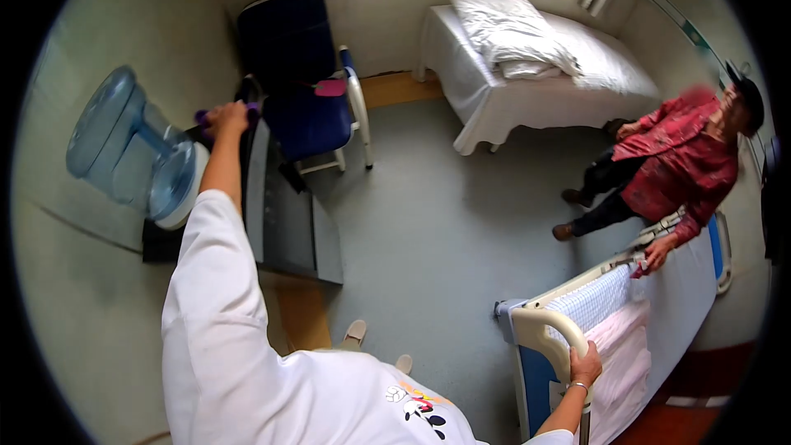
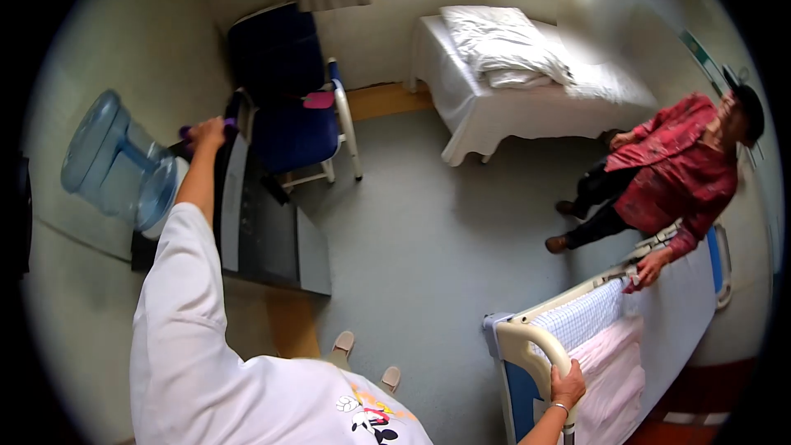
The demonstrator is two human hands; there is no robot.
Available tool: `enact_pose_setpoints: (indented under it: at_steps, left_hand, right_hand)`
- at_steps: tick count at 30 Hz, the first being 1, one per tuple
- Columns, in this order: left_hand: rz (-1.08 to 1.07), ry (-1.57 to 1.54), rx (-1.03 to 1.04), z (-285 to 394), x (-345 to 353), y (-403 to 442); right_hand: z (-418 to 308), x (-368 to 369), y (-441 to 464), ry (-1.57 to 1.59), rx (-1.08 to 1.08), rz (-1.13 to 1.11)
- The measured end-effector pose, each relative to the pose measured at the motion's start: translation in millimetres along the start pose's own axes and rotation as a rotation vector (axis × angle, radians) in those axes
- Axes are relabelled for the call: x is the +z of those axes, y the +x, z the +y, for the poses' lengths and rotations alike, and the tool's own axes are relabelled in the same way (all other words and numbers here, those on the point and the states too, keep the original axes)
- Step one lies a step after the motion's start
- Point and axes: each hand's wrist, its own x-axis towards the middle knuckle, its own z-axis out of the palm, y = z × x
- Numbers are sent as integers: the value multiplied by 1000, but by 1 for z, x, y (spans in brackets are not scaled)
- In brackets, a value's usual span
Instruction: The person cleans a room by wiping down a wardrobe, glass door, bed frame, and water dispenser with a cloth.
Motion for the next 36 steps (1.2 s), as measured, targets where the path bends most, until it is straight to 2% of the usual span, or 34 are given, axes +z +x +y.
enact_pose_setpoints:
  at_steps: [2, 4, 5, 8, 9, 10, 12, 14, 15, 16, 18, 19, 20, 21, 22, 23, 24, 25, 26, 27, 28, 29, 30, 31, 32, 33, 34, 35, 36]
  left_hand:
    - [139, -285, -389, 20, -20, -23]
    - [65, -357, -361, 20, -26, -25]
    - [21, -184, -175, 7, -4, -8]
    - [8, -158, -83, 8, -7, -15]
    - [178, -222, -22, 7, 5, -18]
    - [260, -166, 108, 3, 15, -18]
    - [346, -268, 139, 16, 0, -45]
    - [497, -202, 339, 18, 21, -49]
    - [444, -296, 305, 29, 9, -67]
    - [386, -383, 267, 39, -5, -88]
    - [284, -670, 407, 62, -6, -119]
    - [159, -895, 443, 81, -12, -150]
    - [96, -981, 587, 100, -1, -172]
    - [14, -895, 715, 120, 13, -195]
    - [-139, -1007, 725, 142, 12, -235]
    - [-206, -904, 819, 160, -18, -285]
    - [-480, -1222, 744, 183, 2, -313]
    - [-642, -1328, 745, 202, 15, -341]
    - [-354, -1043, 1021, 212, -13, -381]
    - [-243, -1013, 1116, 230, 1, -405]
    - [-455, -1186, 998, 243, -6, -434]
    - [-574, -1318, 875, 252, -15, -462]
    - [-524, -1354, 933, 254, -27, -484]
    - [-455, -1384, 991, 263, -18, -498]
    - [-608, -1431, 927, 265, -31, -513]
    - [-534, -1474, 973, 277, -12, -518]
    - [-581, -1477, 930, 285, -9, -524]
    - [-716, -1525, 814, 294, -3, -528]
    - [-612, -1483, 833, 294, -29, -536]
  right_hand:
    - [-2, -4, 0, 2, -53, 45]
    - [-4, -7, 0, 1, -10, 23]
    - [-1, -4, 1, -3, -23, 29]
    - [-2, -4, 0, 2, -35, 63]
    - [-5, -8, 0, -21, -27, 43]
    - [-5, -10, -1, -43, -16, 21]
    - [-1, -4, -3, -12, -52, 86]
    - [0, -4, -4, 18, -34, 69]
    - [1, -2, -6, 49, -50, 136]
    - [-1, -9, -9, 34, -32, 110]
    - [-1, -13, -10, 18, -2, 91]
    - [0, -13, -9, 6, -11, 77]
    - [1, -12, -8, -7, -22, 64]
    - [2, -10, -8, 2, -8, 71]
    - [4, -6, -8, 8, -22, 83]
    - [6, -5, -8, 10, -38, 94]
    - [8, -4, -8, 12, -29, 95]
    - [8, -5, -8, 45, -27, 68]
    - [8, -7, -9, 74, -27, 37]
    - [7, -9, -12, 118, -41, 66]
    - [5, -11, -15, 163, -51, 86]
    - [5, -4, -18, 194, -186, 255]
    - [5, 6, -26, 227, -307, 413]
    - [-5, -1, -45, 289, -397, 428]
    - [-17, -9, -68, 349, -483, 450]
    - [-23, -1, -91, 350, -560, 407]
    - [-21, 8, -111, 355, -643, 364]
    - [-12, 25, -135, 417, -621, 313]
    - [-5, 50, -163, 480, -600, 274]
